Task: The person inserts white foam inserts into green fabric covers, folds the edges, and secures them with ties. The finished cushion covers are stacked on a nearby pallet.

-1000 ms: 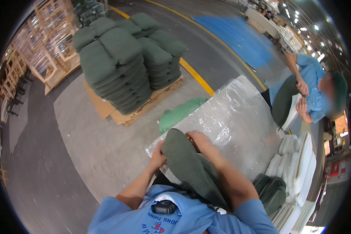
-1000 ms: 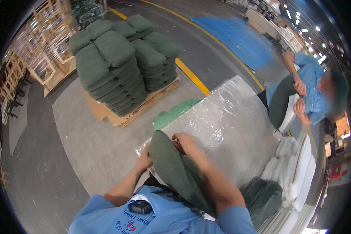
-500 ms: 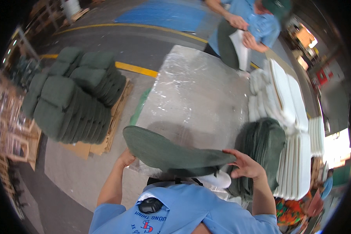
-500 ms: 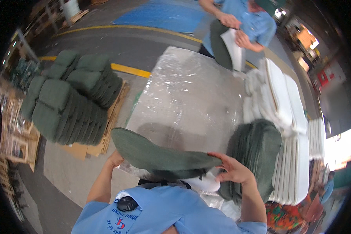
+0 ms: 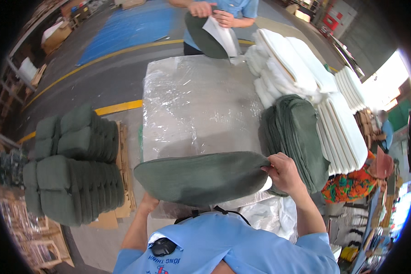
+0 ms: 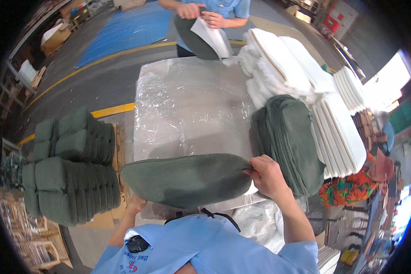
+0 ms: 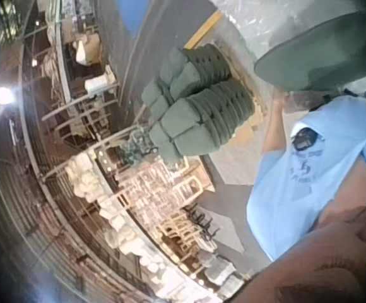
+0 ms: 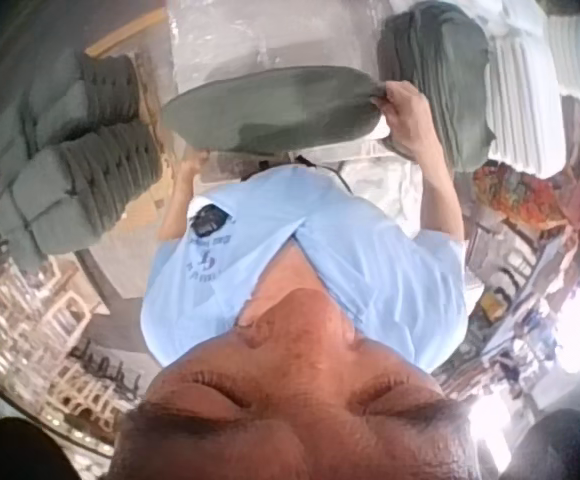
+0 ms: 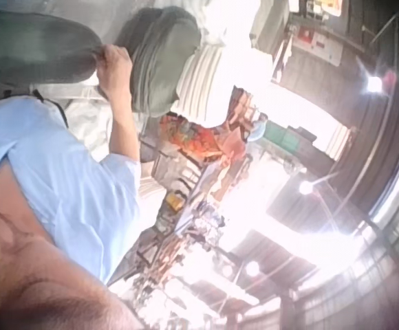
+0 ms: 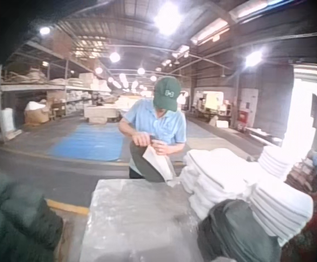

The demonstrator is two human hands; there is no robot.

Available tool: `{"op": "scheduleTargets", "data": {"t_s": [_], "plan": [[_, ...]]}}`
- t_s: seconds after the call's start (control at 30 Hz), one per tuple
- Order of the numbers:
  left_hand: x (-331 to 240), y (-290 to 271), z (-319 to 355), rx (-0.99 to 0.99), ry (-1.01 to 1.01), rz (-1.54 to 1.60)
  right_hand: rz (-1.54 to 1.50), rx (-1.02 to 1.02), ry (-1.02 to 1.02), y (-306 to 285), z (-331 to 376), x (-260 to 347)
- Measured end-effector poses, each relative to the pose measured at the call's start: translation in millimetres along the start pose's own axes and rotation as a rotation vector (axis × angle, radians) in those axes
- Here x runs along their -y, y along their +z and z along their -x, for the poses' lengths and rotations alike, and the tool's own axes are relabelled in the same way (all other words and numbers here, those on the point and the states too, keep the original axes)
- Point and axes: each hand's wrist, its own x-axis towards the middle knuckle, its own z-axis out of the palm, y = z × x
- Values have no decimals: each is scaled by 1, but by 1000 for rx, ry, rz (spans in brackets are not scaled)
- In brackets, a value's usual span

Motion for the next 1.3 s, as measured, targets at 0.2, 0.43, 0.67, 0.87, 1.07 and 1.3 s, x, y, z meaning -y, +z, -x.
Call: {"op": "scheduleTargets", "data": {"t_s": [0.2,0.43,0.67,0.87,1.07,1.3], "plan": [[2,-1,-11,-1,-159,534,-44,-146,200,20,16,8],[-11,-9,-26,120,53,6,-276,-178,427,50,48,2],[-9,-6,-34,79,505,-291,-396,-259,510,85,76,-40],[9,-25,-25,116,380,-379,-429,-408,539,111,111,-26],[21,-38,-29,193,223,-531,-814,-507,658,160,175,4],[23,-72,-51,327,87,-761,-610,-488,500,150,180,18]]}}
